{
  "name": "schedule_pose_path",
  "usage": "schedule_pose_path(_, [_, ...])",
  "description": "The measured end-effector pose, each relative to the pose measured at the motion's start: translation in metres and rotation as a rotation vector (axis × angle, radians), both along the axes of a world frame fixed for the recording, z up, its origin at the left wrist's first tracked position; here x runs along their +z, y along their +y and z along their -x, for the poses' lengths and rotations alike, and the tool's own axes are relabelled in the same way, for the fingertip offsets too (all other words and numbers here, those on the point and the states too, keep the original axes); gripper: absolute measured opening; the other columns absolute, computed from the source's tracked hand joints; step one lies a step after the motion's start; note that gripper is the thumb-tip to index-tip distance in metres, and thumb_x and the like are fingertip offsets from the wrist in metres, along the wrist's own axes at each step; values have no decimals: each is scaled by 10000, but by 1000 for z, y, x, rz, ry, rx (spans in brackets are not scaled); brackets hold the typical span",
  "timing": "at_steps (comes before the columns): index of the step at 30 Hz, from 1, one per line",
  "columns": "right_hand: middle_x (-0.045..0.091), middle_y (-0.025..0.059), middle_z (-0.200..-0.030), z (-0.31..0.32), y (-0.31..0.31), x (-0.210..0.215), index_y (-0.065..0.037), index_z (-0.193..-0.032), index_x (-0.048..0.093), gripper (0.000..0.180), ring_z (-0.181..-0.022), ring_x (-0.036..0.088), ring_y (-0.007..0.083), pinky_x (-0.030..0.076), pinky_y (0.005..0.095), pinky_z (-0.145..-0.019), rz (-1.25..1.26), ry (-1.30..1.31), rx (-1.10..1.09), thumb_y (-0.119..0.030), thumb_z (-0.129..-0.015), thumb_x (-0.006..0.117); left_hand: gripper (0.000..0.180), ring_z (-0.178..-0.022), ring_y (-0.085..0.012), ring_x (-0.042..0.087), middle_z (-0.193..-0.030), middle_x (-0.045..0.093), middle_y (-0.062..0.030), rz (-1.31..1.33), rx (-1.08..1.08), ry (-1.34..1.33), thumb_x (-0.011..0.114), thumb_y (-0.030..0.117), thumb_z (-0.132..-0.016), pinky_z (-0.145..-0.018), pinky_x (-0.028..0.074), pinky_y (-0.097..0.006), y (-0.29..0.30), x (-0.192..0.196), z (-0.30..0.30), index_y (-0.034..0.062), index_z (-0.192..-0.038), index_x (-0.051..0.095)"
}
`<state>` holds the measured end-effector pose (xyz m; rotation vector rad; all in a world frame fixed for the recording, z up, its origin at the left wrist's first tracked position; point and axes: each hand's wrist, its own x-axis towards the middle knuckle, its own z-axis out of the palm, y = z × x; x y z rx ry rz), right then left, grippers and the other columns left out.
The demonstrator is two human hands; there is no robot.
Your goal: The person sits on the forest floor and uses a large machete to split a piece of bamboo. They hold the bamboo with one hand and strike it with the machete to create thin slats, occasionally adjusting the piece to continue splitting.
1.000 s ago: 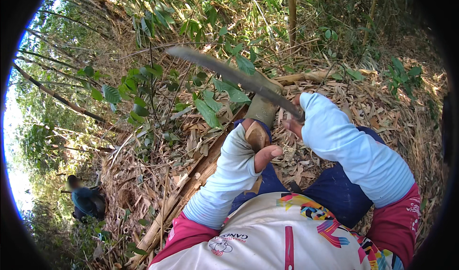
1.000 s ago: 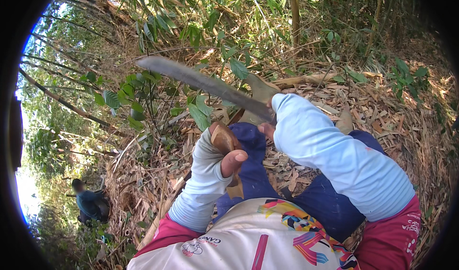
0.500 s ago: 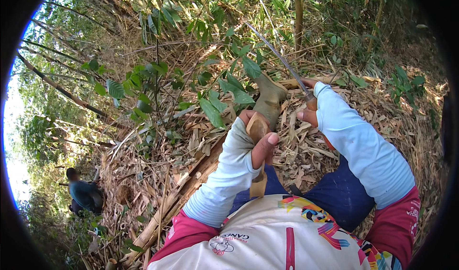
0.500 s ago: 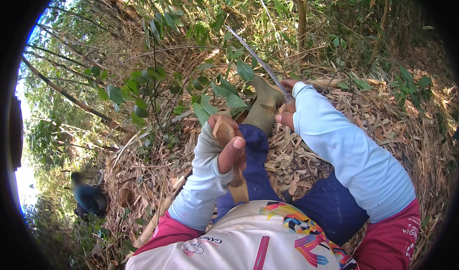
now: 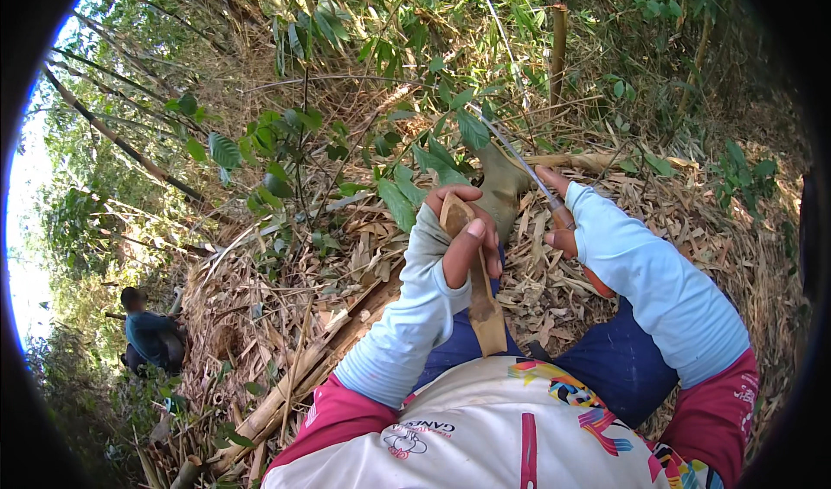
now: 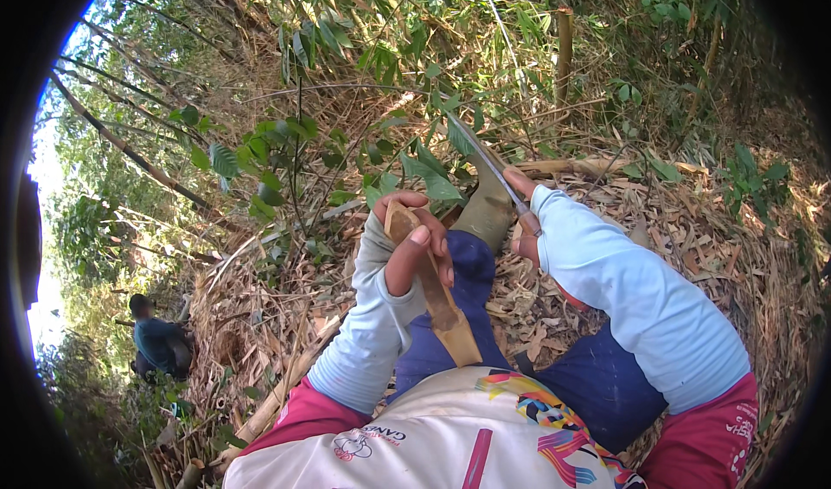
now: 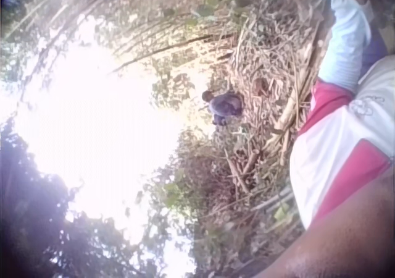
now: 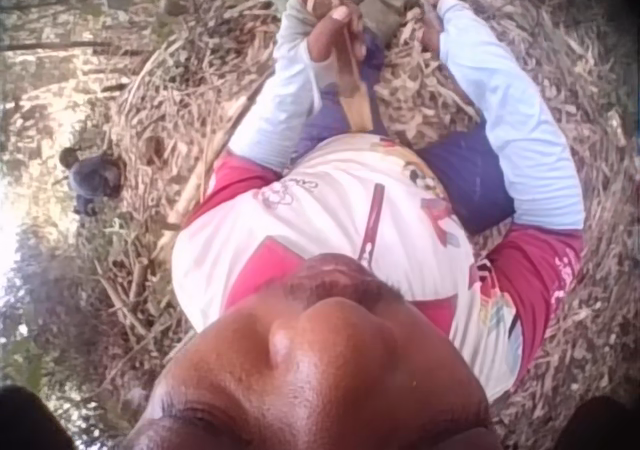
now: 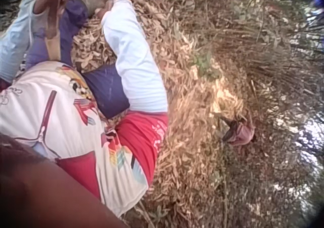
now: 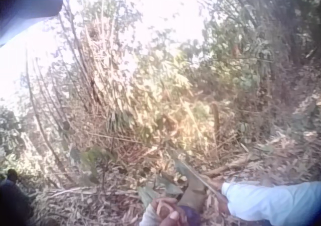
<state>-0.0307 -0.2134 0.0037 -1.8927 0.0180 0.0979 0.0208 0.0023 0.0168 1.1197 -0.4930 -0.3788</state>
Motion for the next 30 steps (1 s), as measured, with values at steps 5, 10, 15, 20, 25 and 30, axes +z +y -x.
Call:
schedule_pose_path(5, [505, 21, -770, 4, 9, 12, -121, -1464, 367, 669, -673, 479, 114, 432, 269, -602, 67, 73, 87, 0, -851, 606, 292, -537, -175, 564, -764, 558, -95, 0, 6, -11, 500, 82, -945, -503, 486, -278, 2, 3, -1, 85, -1218, 397])
schedule_pose_path(10, [492, 4, -750, 6, 10, -13, -118, -1432, 429, 595, -677, 472, 109, 429, 268, -619, -48, 131, 191, -29, -872, 609, 252, -543, -192, 572, -746, 556, -99, 58, 1, -8, 507, 77, -944, -509, 500, -298, 2, 5, -1, 98, -1172, 400])
schedule_pose_path(15, [533, 4, -753, 14, 28, 16, -48, -1178, 583, 424, -716, 495, 114, 436, 290, -652, 185, 200, 224, -162, -808, 757, 243, -555, -211, 581, -741, 557, -115, 93, 62, -4, 517, 85, -945, -521, 520, -328, 10, 6, -1, 102, -1144, 378])
schedule_pose_path(20, [579, 47, -790, 21, 35, 15, -31, -1103, 608, 531, -743, 544, 168, 456, 317, -704, 268, 183, 352, -341, -733, 829, 257, -564, -222, 596, -752, 566, -129, 175, 110, -9, 531, 195, -967, -522, 543, -343, 8, 13, -2, 100, -1137, 363])
schedule_pose_path(25, [672, 129, -889, 25, 52, 15, -18, -1094, 628, 544, -824, 627, 218, 478, 336, -765, 306, 246, 479, -407, -754, 799, 297, -567, -222, 612, -771, 587, -125, 213, 227, 23, 526, 359, -982, -504, 547, -348, 11, 27, -2, 110, -1093, 410])
schedule_pose_path(30, [682, 158, -840, 30, 62, 12, -17, -1055, 653, 539, -779, 654, 260, 495, 354, -743, 439, 269, 534, -505, -828, 690, 291, -590, -215, 623, -774, 587, -106, 252, 320, 107, 514, 394, -981, -511, 569, -366, 14, 39, -8, 113, -1032, 458])
